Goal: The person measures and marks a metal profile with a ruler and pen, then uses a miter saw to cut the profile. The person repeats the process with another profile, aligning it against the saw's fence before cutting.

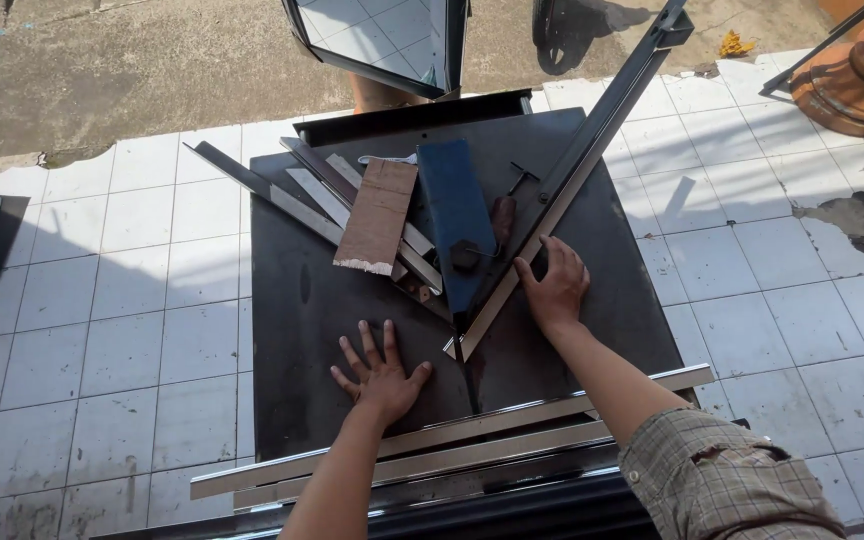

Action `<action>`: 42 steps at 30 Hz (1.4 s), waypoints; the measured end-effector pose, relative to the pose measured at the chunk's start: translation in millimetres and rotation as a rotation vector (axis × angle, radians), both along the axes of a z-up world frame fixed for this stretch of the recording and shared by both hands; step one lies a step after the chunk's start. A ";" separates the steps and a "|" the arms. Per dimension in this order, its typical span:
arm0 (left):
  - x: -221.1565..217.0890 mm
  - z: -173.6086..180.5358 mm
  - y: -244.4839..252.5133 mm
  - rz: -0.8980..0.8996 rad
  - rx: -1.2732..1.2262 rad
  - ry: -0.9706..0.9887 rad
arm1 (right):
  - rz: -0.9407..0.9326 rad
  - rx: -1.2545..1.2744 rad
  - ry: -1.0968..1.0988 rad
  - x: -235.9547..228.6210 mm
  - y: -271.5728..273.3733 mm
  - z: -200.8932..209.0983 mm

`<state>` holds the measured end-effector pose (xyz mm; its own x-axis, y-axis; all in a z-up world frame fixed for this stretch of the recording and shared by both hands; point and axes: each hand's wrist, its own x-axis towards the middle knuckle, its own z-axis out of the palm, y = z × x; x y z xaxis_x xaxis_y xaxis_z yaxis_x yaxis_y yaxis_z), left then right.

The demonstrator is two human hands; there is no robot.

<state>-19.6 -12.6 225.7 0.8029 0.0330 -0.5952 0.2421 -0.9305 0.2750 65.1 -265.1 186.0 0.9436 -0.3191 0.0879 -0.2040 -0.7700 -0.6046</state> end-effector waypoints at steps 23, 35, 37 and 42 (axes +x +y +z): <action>-7.1 16.1 -1.2 0.359 -0.031 -0.066 | 0.191 -0.207 0.101 -32.9 15.9 14.1; -6.2 26.0 -0.8 0.324 -0.044 0.034 | 0.204 -0.191 0.111 -36.9 14.6 15.0; -4.6 23.6 -0.5 0.321 -0.038 0.032 | 0.203 -0.190 0.093 -36.4 14.6 15.0; -3.4 21.9 0.6 0.320 -0.046 0.054 | 0.188 -0.188 0.065 -36.9 13.4 11.8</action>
